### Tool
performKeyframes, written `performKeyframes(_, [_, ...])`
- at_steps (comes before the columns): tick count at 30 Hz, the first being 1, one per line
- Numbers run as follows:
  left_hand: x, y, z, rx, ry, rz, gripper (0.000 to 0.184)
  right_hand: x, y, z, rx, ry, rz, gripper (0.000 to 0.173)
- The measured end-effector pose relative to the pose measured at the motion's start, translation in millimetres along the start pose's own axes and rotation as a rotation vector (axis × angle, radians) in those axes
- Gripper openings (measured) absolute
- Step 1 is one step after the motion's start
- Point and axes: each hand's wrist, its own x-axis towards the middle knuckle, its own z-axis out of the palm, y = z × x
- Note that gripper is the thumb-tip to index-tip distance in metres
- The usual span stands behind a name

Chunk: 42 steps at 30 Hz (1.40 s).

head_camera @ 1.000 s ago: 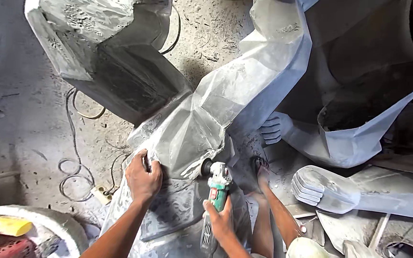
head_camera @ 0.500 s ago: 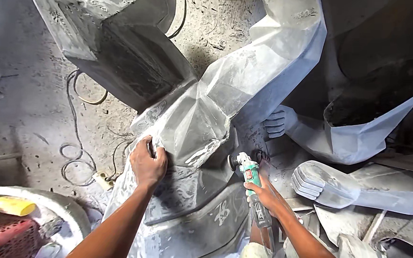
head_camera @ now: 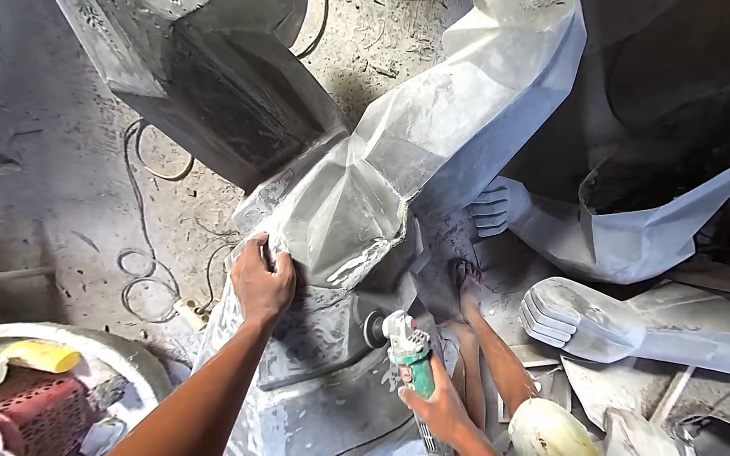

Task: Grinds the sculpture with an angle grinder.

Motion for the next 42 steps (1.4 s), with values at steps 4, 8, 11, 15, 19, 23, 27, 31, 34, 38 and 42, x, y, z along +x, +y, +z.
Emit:
performKeyframes(4, [-1.2,1.3,0.4,0.0,0.014,0.007,0.056,7.2,-11.3,1.6,-0.112,0.012,-0.139,0.092])
performKeyframes(8, [-2.0,1.2,1.4,-0.005,0.021,0.008,0.057,37.6,-36.6,-22.6,-0.206,0.093,-0.17,0.098])
performKeyframes(11, [-2.4,2.1,1.9,-0.001,0.026,-0.005,0.058,63.1,-61.5,-51.9,-0.267,0.118,-0.153,0.099])
performKeyframes(15, [-2.4,2.8,1.6,0.009,0.034,-0.007,0.057,94.6,-77.9,-84.7,-0.234,0.126,-0.151,0.087])
performKeyframes(19, [-1.9,3.7,1.2,0.009,0.037,-0.027,0.056,119.2,-84.5,-91.1,-0.048,0.145,-0.177,0.073])
performKeyframes(23, [-1.4,2.9,1.1,0.008,0.036,-0.023,0.057,137.8,-91.9,-83.7,0.087,0.144,-0.136,0.067])
performKeyframes(27, [-1.7,6.2,-1.7,0.002,0.036,-0.016,0.059,143.4,-113.1,-80.8,-0.024,0.139,-0.12,0.07])
performKeyframes(31, [-2.6,7.0,-1.9,0.015,0.038,-0.023,0.058,147.2,-156.4,-81.4,-0.275,0.133,-0.112,0.073])
performKeyframes(34, [-2.8,5.3,-0.5,0.012,0.047,-0.028,0.059,146.1,-184.9,-77.1,-0.326,0.122,-0.088,0.066])
performKeyframes(38, [-0.9,4.3,0.3,-0.001,0.055,-0.012,0.06,135.1,-161.9,-83.9,-0.184,0.097,-0.099,0.066])
performKeyframes(42, [-0.9,3.8,0.5,-0.007,0.048,-0.025,0.062,106.3,-109.3,-99.2,0.062,0.101,-0.098,0.067])
